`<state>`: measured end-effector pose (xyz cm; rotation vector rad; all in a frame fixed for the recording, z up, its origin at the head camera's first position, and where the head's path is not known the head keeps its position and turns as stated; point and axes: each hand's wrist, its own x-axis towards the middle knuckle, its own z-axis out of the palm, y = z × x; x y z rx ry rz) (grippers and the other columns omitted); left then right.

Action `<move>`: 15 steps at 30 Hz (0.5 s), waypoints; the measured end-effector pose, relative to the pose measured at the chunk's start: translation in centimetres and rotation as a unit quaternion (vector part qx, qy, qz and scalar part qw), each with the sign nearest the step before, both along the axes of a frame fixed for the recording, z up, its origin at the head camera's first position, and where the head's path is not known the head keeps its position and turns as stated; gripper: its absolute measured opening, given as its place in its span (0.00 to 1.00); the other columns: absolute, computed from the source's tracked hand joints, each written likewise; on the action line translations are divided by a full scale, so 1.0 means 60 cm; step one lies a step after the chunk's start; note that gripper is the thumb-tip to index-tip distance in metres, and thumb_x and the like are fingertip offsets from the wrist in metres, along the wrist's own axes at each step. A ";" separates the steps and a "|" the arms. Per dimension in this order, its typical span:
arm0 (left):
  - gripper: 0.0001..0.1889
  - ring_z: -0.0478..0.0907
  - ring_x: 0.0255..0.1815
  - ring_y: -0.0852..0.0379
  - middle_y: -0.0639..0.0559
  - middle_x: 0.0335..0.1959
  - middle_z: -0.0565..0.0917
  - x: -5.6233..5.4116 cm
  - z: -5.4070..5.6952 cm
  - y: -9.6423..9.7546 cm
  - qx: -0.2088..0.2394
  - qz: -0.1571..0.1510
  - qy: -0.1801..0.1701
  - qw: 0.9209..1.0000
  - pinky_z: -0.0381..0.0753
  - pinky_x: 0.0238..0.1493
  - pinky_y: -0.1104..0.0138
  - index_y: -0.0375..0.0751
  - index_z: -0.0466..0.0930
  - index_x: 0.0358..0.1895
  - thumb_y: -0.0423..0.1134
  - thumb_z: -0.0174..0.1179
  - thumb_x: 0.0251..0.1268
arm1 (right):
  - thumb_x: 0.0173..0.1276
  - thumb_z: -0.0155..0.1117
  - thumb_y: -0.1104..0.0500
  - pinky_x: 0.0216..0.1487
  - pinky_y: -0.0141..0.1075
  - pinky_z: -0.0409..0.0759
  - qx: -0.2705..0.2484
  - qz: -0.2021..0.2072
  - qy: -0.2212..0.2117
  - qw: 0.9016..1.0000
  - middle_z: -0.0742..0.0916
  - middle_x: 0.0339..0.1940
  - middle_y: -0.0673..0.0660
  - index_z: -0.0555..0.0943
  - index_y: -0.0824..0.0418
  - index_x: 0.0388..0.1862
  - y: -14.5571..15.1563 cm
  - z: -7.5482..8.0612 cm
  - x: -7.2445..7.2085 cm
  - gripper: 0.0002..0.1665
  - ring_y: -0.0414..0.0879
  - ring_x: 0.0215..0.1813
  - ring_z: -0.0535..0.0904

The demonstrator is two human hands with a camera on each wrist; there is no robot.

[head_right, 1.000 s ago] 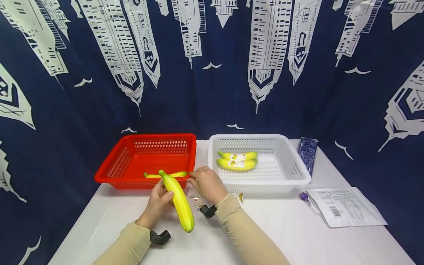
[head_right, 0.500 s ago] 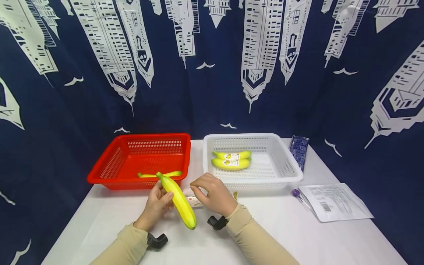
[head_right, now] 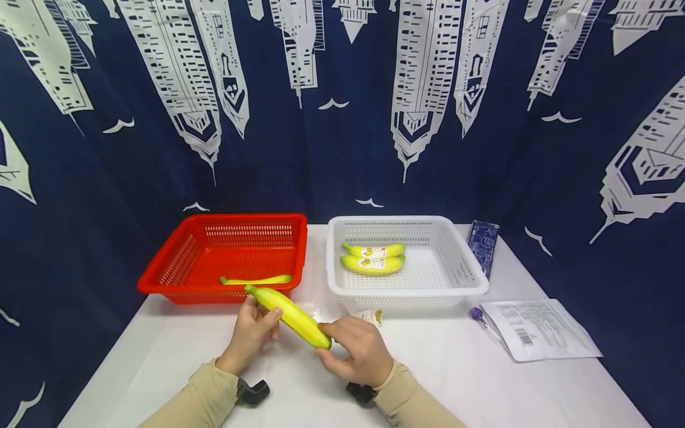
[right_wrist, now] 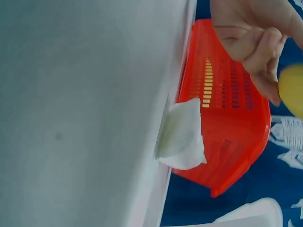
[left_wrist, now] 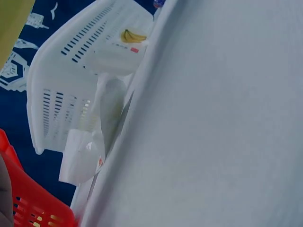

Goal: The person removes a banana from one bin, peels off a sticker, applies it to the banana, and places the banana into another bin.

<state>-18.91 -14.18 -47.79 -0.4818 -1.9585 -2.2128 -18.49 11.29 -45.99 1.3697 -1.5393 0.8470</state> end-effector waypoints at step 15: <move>0.08 0.77 0.18 0.55 0.44 0.34 0.87 -0.006 0.023 -0.028 -0.062 -0.007 0.111 0.992 0.81 0.18 0.66 0.27 0.78 0.48 0.23 0.62 0.68 | 0.62 0.60 0.82 0.22 0.28 0.79 -0.053 0.049 -0.354 0.933 0.89 0.30 0.62 0.85 0.68 0.43 0.062 -0.019 -0.010 0.16 0.40 0.21 0.79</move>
